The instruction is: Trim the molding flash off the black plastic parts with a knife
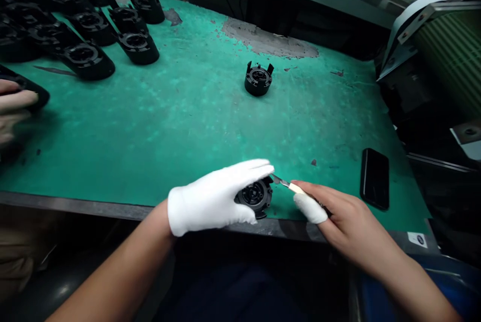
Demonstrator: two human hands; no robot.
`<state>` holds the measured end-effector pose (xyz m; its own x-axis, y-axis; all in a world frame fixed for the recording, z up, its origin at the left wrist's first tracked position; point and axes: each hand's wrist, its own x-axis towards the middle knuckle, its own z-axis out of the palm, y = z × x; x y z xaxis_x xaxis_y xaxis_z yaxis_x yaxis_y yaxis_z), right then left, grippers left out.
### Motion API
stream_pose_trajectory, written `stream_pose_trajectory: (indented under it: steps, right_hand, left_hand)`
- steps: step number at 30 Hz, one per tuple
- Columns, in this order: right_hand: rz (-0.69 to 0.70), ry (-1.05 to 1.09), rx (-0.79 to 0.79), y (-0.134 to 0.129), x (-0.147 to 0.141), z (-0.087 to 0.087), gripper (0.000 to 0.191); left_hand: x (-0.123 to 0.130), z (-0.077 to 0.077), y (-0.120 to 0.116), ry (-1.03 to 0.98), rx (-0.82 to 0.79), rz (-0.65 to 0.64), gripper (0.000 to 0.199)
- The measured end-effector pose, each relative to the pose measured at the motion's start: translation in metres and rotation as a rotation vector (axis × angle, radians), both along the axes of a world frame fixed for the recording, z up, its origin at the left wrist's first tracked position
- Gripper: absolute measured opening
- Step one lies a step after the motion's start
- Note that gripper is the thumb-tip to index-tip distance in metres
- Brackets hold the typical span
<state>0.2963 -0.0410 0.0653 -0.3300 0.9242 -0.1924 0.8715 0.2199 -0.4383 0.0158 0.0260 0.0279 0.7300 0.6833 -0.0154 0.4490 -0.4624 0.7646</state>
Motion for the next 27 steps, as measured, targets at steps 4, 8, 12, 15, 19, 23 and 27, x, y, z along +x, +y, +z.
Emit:
stream_pose_trajectory:
  steps: [4, 8, 12, 15, 19, 23, 27]
  right_hand:
    - [0.079, 0.01, -0.078, 0.008, 0.008, 0.004, 0.041]
    - [0.164, 0.013, -0.098, 0.008, -0.002, -0.004, 0.042]
    - [0.191, -0.013, -0.08, 0.008, -0.012, -0.015, 0.047]
    - [0.187, -0.04, -0.068, 0.008, -0.013, -0.019, 0.048]
    - [0.2, -0.03, -0.057, 0.008, -0.012, -0.02, 0.047]
    - [0.15, -0.088, -0.012, 0.01, -0.017, -0.021, 0.045]
    - [0.095, -0.156, 0.028, 0.008, -0.019, -0.016, 0.044]
  left_hand:
    - [-0.016, 0.013, -0.008, 0.017, -0.08, 0.253, 0.11]
    - [0.005, 0.0, -0.036, -0.027, -0.103, 0.46, 0.121]
    - [0.03, -0.016, -0.049, -0.073, -0.064, 0.513, 0.108]
    - [0.033, -0.018, -0.048, -0.084, -0.029, 0.508, 0.098]
    - [0.03, -0.015, -0.046, -0.083, -0.001, 0.508, 0.094]
    - [0.032, -0.016, -0.048, -0.082, 0.006, 0.526, 0.096]
    - [0.034, -0.017, -0.05, -0.092, 0.025, 0.541, 0.1]
